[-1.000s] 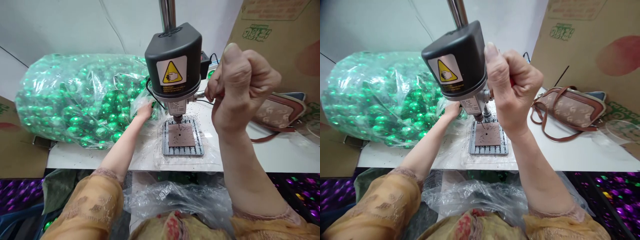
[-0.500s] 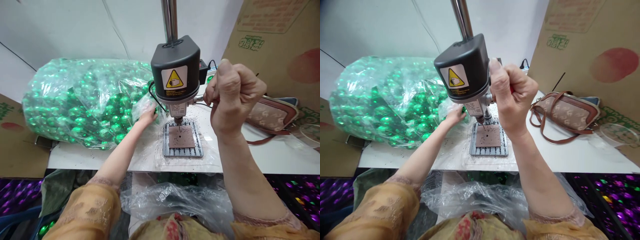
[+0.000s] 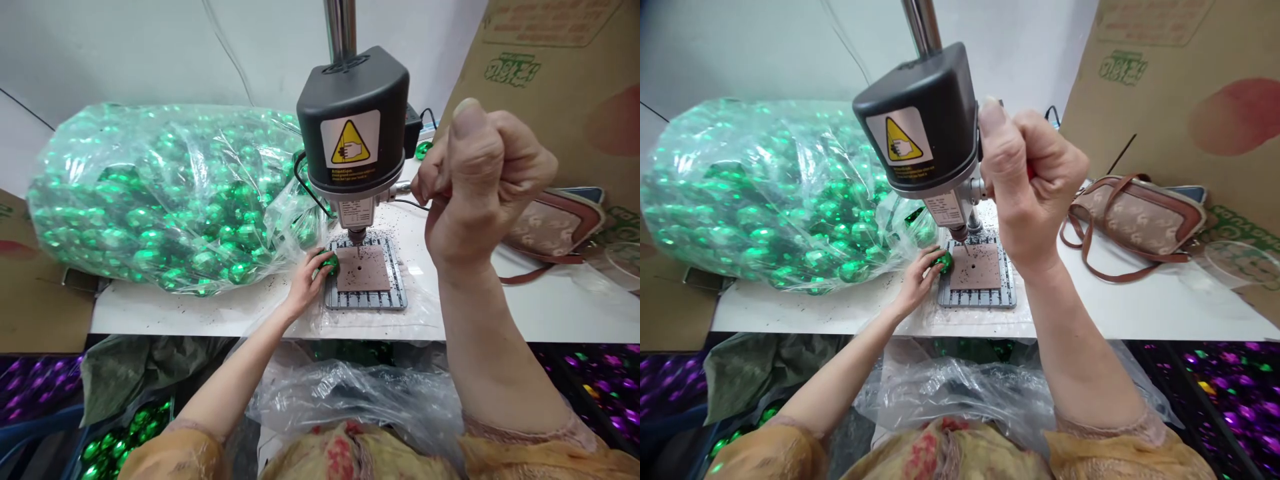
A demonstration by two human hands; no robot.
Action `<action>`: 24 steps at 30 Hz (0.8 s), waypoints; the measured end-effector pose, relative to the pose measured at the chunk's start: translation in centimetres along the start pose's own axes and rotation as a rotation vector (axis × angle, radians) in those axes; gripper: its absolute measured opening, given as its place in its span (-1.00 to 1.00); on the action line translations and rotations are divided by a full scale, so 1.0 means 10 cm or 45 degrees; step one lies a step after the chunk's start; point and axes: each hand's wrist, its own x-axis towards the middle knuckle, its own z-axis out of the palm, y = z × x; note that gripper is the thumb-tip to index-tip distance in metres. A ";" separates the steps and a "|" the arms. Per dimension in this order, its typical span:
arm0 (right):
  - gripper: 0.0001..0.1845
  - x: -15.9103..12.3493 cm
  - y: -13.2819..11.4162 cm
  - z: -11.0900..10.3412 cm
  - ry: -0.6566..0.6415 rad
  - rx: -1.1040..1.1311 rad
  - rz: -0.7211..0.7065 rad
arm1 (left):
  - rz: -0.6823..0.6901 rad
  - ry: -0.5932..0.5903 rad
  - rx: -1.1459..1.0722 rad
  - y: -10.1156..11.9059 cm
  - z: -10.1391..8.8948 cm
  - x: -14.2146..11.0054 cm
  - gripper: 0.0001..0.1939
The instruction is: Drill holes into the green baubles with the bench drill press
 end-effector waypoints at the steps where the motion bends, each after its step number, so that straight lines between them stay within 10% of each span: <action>1: -0.40 0.00 0.00 0.00 0.001 -0.013 0.004 | -0.007 0.014 -0.044 0.00 -0.02 0.01 -0.61; 11: -0.40 0.00 0.01 -0.01 -0.023 -0.009 -0.023 | 0.025 -0.014 0.562 0.15 0.05 -0.03 -0.65; 24: -0.53 -0.04 -0.06 -0.04 -0.086 0.025 0.034 | -0.334 0.101 -0.878 0.19 0.29 0.33 -0.57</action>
